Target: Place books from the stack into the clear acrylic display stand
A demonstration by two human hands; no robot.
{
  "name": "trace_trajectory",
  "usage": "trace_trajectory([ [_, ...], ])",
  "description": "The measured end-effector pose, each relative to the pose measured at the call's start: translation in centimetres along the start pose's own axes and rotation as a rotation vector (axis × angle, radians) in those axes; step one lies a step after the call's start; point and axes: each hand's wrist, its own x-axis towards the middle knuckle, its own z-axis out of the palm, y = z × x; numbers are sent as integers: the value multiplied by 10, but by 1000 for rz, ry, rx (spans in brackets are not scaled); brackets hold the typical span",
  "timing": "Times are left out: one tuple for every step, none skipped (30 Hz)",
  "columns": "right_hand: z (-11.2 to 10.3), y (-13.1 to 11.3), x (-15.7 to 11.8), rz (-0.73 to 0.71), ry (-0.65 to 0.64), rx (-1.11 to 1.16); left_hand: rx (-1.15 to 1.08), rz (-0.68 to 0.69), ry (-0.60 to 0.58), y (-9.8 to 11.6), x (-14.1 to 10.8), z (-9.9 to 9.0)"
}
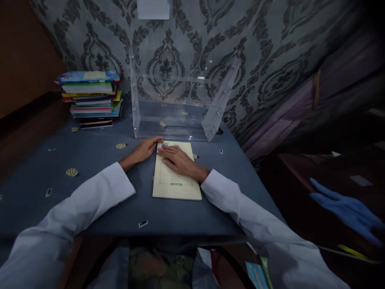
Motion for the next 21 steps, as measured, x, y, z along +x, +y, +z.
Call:
trace_trajectory([
  [3, -3, 0, -20, -16, 5, -3, 5, -2, 1, 0, 0],
  [5, -6, 0, -42, -29, 14, -2, 8, -4, 1, -1, -1],
  [7, -9, -2, -64, -42, 25, 4, 8, -6, 2, -1, -1],
  [8, -13, -4, -87, -57, 36, 13, 6, -8, 3, -1, -1],
  [8, -18, -6, -110, -74, 46, 23, 2, -11, 5, -1, -2],
  [8, -24, -9, -134, -94, 53, 34, -5, -14, 6, -1, -2],
  [8, -30, -12, -161, -117, 55, 46, -11, -17, 7, -1, -3],
  [7, -37, -16, -188, -142, 54, 58, -17, -20, 8, -2, -4],
  [6, -45, -20, -215, -165, 49, 68, -21, -22, 9, -2, -4],
  [6, -52, -24, -239, -185, 41, 77, -24, -26, 10, -2, -5],
  [5, -59, -28, -259, -203, 33, 83, -25, -31, 11, -2, -5],
  [5, -65, -32, -274, -217, 23, 88, -27, -37, 12, -2, -6],
  [6, -71, -36, -285, -229, 12, 92, -29, -41, 13, -3, -6],
  [6, -75, -40, -294, -238, 0, 94, -31, -46, 15, -3, -7],
  [7, -78, -44, -303, -244, -13, 92, -33, -51, 17, -4, -7],
  [8, -80, -47, -309, -247, -26, 89, -37, -51, 19, -5, -7],
  [8, -81, -50, -313, -248, -39, 84, -41, -50, 21, -5, -7],
  [9, -81, -52, -314, -247, -53, 80, -45, -49, 22, -6, -7],
  [9, -80, -54, -313, -244, -67, 78, -46, -49, 23, -7, -7],
  [8, -79, -56, -311, -238, -81, 79, -47, -49, 23, -8, -7],
  [8, -77, -57, -309, -229, -94, 84, -46, -49, 22, -9, -6],
])
